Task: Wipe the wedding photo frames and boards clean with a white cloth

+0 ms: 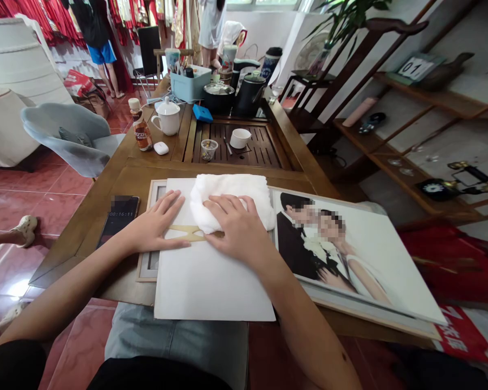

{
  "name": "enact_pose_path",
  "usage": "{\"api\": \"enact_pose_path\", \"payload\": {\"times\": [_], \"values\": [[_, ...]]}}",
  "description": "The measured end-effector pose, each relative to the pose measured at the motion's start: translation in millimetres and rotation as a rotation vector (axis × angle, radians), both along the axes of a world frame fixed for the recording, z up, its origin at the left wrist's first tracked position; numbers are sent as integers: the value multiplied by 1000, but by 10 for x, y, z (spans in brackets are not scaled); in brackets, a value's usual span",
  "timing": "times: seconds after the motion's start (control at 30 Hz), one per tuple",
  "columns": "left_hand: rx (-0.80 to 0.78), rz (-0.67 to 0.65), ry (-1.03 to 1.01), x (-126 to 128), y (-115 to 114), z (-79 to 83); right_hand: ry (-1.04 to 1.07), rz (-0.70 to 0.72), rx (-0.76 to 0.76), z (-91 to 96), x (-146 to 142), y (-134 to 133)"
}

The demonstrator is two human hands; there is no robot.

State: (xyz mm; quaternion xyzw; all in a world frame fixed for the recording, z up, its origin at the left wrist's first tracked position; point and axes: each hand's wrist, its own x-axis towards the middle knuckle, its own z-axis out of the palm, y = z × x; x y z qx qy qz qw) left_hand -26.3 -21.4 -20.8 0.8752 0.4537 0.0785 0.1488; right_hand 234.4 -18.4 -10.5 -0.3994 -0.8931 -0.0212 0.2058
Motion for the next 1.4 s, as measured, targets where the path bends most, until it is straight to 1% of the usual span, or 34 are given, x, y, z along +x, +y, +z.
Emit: {"api": "enact_pose_path", "payload": {"times": [1.03, 1.23, 1.4], "values": [[27, 0, -25, 0, -4, -17, -5, 19, 37, -12, 8, 9], [3, 6, -1, 8, -3, 6, 19, 94, 8, 18, 5, -1], [7, -3, -33, 8, 2, 12, 28, 176, -16, 43, 8, -8]]}}
